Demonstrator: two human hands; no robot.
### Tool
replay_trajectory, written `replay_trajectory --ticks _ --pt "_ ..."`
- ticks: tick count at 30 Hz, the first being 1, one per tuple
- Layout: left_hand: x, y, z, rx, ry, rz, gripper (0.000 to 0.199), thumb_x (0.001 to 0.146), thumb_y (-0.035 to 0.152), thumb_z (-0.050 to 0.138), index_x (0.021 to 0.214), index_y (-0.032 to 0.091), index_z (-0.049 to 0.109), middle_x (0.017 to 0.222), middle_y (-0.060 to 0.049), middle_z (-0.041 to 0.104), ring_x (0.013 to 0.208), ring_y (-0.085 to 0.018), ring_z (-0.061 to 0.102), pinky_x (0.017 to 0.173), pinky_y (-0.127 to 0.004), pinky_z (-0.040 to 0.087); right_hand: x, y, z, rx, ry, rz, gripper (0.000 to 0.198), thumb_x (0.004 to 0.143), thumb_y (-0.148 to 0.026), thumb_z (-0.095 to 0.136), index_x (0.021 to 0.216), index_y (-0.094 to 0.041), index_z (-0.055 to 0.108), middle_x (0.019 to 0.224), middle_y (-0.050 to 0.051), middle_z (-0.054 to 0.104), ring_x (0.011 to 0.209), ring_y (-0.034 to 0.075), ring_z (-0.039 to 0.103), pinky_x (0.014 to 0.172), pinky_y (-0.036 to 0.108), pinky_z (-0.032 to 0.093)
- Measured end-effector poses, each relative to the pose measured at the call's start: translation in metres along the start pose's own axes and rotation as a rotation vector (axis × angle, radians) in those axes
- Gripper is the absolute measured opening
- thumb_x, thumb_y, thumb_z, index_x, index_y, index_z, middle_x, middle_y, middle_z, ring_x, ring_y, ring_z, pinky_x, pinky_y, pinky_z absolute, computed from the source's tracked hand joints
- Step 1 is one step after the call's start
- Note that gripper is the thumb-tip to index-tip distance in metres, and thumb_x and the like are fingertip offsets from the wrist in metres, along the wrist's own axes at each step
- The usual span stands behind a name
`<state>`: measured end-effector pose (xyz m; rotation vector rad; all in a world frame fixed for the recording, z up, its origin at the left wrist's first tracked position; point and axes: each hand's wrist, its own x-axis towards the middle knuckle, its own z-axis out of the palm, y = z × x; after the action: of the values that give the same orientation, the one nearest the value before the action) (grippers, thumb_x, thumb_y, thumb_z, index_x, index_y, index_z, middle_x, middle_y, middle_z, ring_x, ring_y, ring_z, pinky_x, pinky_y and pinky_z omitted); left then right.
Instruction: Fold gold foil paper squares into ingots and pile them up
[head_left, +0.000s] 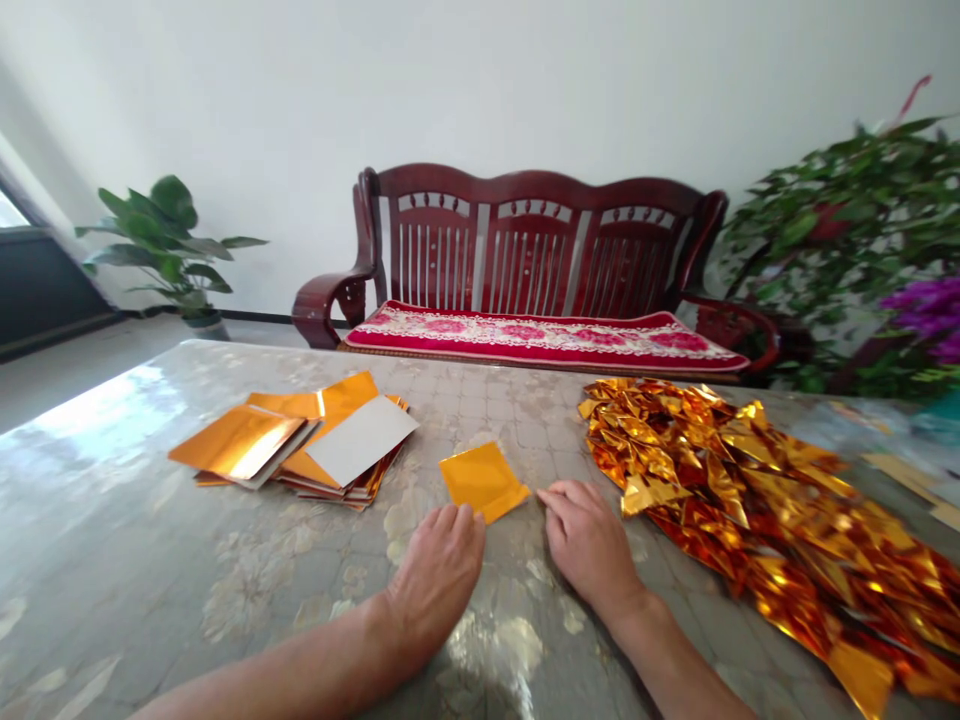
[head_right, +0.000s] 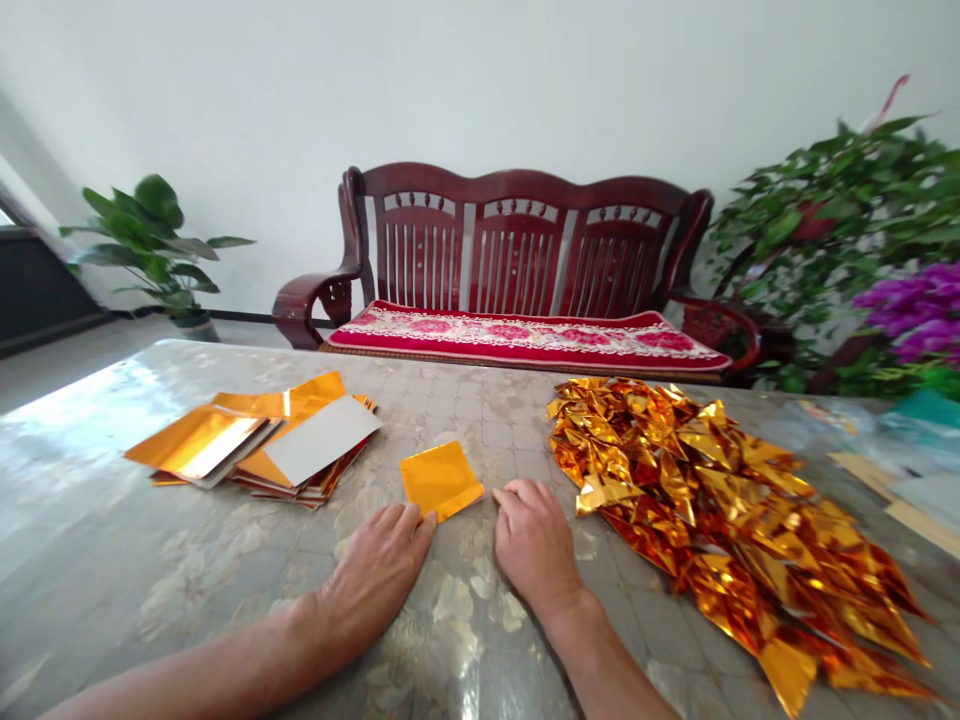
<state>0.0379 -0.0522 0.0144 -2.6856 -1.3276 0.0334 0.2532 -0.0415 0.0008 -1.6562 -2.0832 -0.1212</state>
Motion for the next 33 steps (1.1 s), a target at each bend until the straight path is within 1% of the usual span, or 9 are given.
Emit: replay_trajectory --ticks 4,8,13,18,22,24,27,30,33 --pt "0.005 0.004 -0.002 -0.132 -0.011 -0.003 0.021 0.094 0.011 0.048 0.11 0.016 0.06 0.098 -0.008 0.061 0.09 -0.024 0.058 0.08 -0.039 0.053 0.005 0.0 0.0 0.0 0.001 0.08 0.02 0.094 -0.026 0.053 0.099 -0.02 0.072 0.095 0.007 0.066 0.093 0.023 0.056 0.088 0.035 0.041" --pt "0.007 0.01 0.001 -0.233 -0.008 0.009 0.019 0.094 0.012 0.047 0.108 0.018 0.059 0.098 -0.008 0.06 0.088 -0.023 0.058 0.08 -0.037 0.054 0.01 -0.013 0.003 -0.035 0.016 0.097 0.02 0.088 -0.038 0.064 0.098 -0.023 0.07 0.095 0.006 0.066 0.092 0.024 0.056 0.084 0.037 0.04" --pt "0.006 0.013 0.006 -0.305 0.012 0.051 0.022 0.092 0.012 0.047 0.11 0.017 0.058 0.1 -0.008 0.061 0.089 -0.023 0.058 0.08 -0.037 0.054 0.014 -0.026 0.01 0.021 0.026 0.093 0.015 0.084 -0.036 0.069 0.094 -0.025 0.067 0.094 0.004 0.066 0.089 0.023 0.057 0.077 0.036 0.04" --pt "0.009 0.01 0.004 -0.406 0.03 0.058 0.021 0.091 0.011 0.048 0.104 0.02 0.061 0.097 -0.005 0.062 0.086 -0.02 0.059 0.079 -0.031 0.053 0.014 -0.03 0.011 0.099 0.036 0.098 0.005 0.08 -0.027 0.07 0.082 -0.025 0.066 0.089 0.003 0.067 0.086 0.022 0.057 0.076 0.034 0.041" --pt "0.01 0.006 0.008 -0.486 0.079 0.083 0.02 0.092 0.011 0.047 0.096 0.021 0.064 0.093 -0.003 0.062 0.084 -0.017 0.06 0.076 -0.026 0.051 0.013 -0.033 0.012 0.126 0.01 0.116 0.009 0.078 -0.021 0.069 0.073 -0.024 0.063 0.085 0.002 0.067 0.085 0.022 0.057 0.075 0.033 0.041" --pt "0.009 0.003 0.01 -0.531 0.145 0.124 0.022 0.094 0.013 0.046 0.093 0.021 0.066 0.089 -0.003 0.062 0.082 -0.015 0.06 0.074 -0.023 0.051 0.013 -0.034 0.012 0.159 0.002 0.12 0.011 0.079 -0.018 0.066 0.071 -0.024 0.061 0.081 0.001 0.067 0.083 0.02 0.057 0.074 0.031 0.04" --pt "0.009 -0.005 0.008 -0.563 0.363 0.202 0.025 0.098 0.017 0.043 0.101 0.022 0.067 0.095 -0.004 0.065 0.086 -0.014 0.062 0.078 -0.023 0.051 0.011 -0.036 0.01 0.182 0.022 0.117 0.012 0.081 -0.015 0.061 0.073 -0.023 0.059 0.075 0.0 0.064 0.076 0.018 0.056 0.069 0.029 0.037" --pt "0.01 -0.013 0.003 -0.474 0.593 0.22 0.031 0.1 0.018 0.041 0.123 0.024 0.06 0.12 -0.008 0.063 0.104 -0.017 0.062 0.089 -0.027 0.051 0.01 -0.04 0.003 0.093 0.119 -0.018 0.013 0.083 -0.013 0.056 0.074 -0.022 0.057 0.073 0.002 0.063 0.076 0.019 0.054 0.071 0.031 0.035" --pt "0.013 -0.02 -0.003 -0.359 0.638 0.167 0.032 0.101 0.021 0.043 0.13 0.023 0.057 0.125 -0.011 0.062 0.103 -0.019 0.062 0.087 -0.03 0.051 0.009 -0.045 -0.008 -0.05 0.22 -0.18 0.018 0.091 -0.016 0.051 0.075 -0.021 0.057 0.074 0.004 0.062 0.079 0.021 0.053 0.075 0.035 0.033"
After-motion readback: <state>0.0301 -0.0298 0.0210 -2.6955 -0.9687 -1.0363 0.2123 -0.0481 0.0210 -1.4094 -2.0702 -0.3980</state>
